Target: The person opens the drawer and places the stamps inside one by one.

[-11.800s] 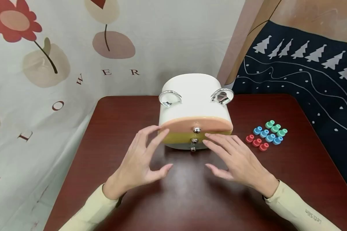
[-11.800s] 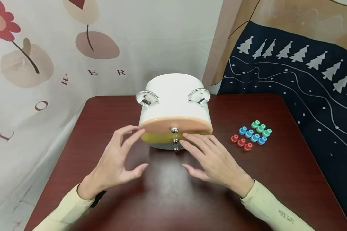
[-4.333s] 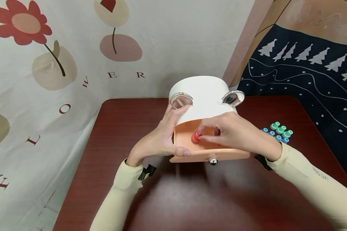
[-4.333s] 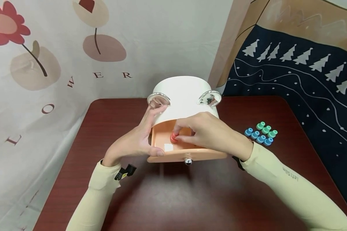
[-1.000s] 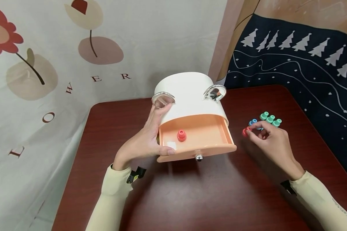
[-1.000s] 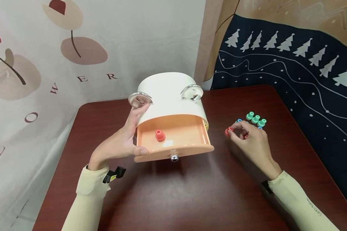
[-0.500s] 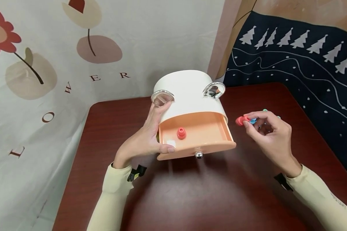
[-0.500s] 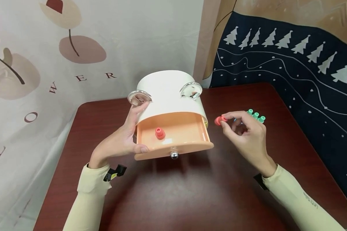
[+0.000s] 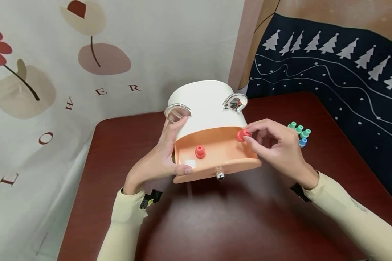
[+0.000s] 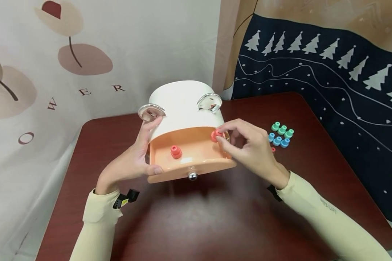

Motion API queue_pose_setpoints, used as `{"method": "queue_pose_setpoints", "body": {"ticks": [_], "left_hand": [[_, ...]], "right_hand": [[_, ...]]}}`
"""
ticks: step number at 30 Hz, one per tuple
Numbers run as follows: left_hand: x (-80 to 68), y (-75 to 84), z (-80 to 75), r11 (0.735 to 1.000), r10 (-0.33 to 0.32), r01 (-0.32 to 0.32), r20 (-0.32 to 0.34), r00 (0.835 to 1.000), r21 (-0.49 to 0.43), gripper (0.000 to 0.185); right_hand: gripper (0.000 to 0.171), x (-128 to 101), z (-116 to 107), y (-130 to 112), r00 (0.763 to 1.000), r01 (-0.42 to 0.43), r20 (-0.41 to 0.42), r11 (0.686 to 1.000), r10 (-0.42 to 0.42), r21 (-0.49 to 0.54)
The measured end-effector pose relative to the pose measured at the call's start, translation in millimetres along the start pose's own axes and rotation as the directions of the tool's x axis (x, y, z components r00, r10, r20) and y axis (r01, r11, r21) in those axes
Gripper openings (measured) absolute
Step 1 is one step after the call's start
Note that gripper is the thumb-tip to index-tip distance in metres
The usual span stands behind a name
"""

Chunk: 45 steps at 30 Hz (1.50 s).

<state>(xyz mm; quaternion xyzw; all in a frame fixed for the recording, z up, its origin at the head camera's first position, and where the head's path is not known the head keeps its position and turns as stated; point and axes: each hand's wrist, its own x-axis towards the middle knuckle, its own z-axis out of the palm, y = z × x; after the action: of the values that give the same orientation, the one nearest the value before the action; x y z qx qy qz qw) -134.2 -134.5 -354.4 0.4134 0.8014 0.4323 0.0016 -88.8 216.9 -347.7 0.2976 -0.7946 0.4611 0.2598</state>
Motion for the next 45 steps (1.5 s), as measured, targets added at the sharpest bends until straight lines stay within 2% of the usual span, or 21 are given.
{"method": "queue_pose_setpoints", "body": {"ticks": [5,8,12,16,21,27,32,41,45], "left_hand": [[-2.3,0.9,1.5,1.000,-0.018,0.018,-0.008,1.000,-0.012,0.126],[-1.7,0.7,1.8,1.000,-0.026,0.026,-0.006,1.000,-0.010,0.127],[-0.2,0.1,2.0,1.000,-0.015,0.015,-0.009,1.000,-0.010,0.128],[2.1,-0.4,1.2,1.000,-0.011,0.011,0.000,1.000,-0.004,0.129],[4.0,-0.3,1.1,1.000,-0.020,0.020,0.005,1.000,-0.007,0.130],[3.0,0.4,1.9,0.999,-0.027,0.027,0.003,1.000,-0.022,0.130],[1.3,0.3,1.8,0.998,-0.047,0.048,0.010,0.999,-0.032,0.130],[-1.7,2.3,3.9,0.999,-0.026,0.026,0.000,1.000,-0.048,0.128],[-0.4,2.1,2.2,1.000,-0.012,0.012,-0.009,1.000,-0.025,0.129]], "right_hand": [[0.036,10.5,4.9,-2.6,0.988,-0.044,0.145,0.999,0.047,-0.022],[0.031,17.7,6.7,-3.9,0.966,-0.066,0.245,0.997,0.075,-0.047],[0.026,26.1,10.2,-5.1,0.938,-0.066,0.335,0.994,0.092,-0.088],[0.024,33.8,11.6,-3.6,0.915,-0.019,0.399,0.994,0.062,-0.109],[0.022,41.9,12.5,-1.5,0.881,-0.009,0.470,0.995,0.054,-0.099],[0.024,45.0,13.9,-1.2,0.864,-0.018,0.499,0.995,0.065,-0.098],[0.025,42.2,11.5,-1.6,0.877,-0.003,0.478,0.995,0.051,-0.101],[0.036,19.7,-2.5,2.6,0.946,0.011,0.323,0.999,0.007,-0.053],[0.041,8.6,-13.2,6.1,0.967,0.047,0.250,0.999,-0.041,-0.018]]}}
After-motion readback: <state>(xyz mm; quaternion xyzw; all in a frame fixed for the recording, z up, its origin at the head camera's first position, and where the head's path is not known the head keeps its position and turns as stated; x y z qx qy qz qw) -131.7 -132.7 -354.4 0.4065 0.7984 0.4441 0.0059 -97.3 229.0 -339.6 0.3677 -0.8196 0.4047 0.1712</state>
